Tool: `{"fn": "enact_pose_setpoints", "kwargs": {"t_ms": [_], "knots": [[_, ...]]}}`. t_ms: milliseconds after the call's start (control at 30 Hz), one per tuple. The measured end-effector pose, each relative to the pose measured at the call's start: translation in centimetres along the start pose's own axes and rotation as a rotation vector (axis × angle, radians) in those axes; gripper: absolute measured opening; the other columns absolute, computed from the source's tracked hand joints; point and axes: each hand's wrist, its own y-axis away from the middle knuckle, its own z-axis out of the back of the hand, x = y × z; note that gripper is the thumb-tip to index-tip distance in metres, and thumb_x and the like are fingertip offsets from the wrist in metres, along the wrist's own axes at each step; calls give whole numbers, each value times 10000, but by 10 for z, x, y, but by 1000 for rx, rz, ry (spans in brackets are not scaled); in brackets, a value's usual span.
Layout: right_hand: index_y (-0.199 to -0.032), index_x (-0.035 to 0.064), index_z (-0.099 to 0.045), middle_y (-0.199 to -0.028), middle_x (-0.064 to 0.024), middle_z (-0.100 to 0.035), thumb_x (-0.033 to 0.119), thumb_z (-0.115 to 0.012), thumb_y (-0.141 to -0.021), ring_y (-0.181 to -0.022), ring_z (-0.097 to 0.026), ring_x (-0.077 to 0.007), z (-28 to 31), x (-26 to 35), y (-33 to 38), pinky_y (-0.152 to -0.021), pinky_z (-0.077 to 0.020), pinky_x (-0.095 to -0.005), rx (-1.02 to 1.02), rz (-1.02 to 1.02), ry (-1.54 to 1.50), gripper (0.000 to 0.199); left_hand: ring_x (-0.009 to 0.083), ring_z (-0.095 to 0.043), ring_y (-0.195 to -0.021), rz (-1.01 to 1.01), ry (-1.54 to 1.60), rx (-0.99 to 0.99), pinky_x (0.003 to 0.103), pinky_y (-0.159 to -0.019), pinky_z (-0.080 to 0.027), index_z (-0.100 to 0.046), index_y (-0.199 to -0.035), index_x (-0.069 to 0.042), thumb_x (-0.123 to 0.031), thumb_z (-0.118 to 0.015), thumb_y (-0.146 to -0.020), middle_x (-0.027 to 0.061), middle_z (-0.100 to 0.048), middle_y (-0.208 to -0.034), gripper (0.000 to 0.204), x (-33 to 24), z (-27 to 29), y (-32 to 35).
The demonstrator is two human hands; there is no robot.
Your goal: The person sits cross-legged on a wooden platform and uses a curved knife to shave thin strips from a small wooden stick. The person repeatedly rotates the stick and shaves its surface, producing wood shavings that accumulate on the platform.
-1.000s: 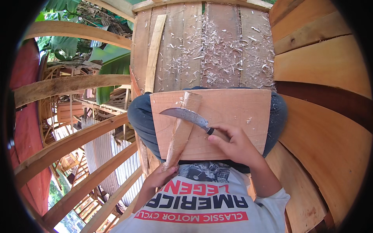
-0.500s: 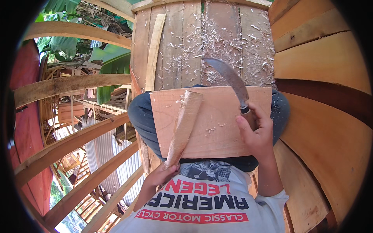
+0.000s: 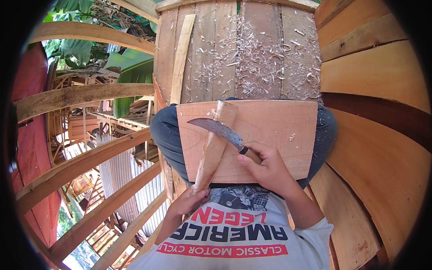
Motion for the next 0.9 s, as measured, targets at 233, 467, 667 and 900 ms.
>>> {"fn": "enact_pose_setpoints", "kwargs": {"t_ms": [233, 467, 667, 900], "knots": [[-998, -2, -580, -653, 35, -516, 132, -587, -926, -572, -468, -33, 25, 23, -8, -489, -357, -219, -432, 89, -10, 152, 72, -399, -677, -14, -150, -57, 246, -615, -360, -511, -833, -60, -369, -551, -949, -39, -449, -703, 333, -5, -4, 3], [-993, 4, -595, -590, 47, -464, 205, -530, -968, -494, -409, -13, 13, 20, 1, -436, -307, -188, 354, -396, -276, 212, 89, -440, -767, 97, -59, -17, 237, -687, -378, -501, -982, -50, -344, -573, -934, -14, -468, -833, 307, -3, 0, 4], [-1031, -22, -600, -585, -11, -495, 179, -565, -940, -502, -468, -67, 0, 0, -1, -444, -346, -248, 10, -72, -81, 224, 67, -403, -672, -9, -7, -61, 233, -609, -360, -511, -844, -59, -360, -544, -958, -44, -450, -710, 324, -2, -7, -1], [-1019, -24, -587, -589, -8, -478, 132, -614, -903, -520, -443, -85, 2, -9, -8, -468, -345, -265, -560, 368, 501, 196, 68, -407, -687, 16, -49, -63, 236, -625, -364, -511, -860, -59, -373, -554, -952, -41, -459, -725, 330, -3, -7, 2]]}}
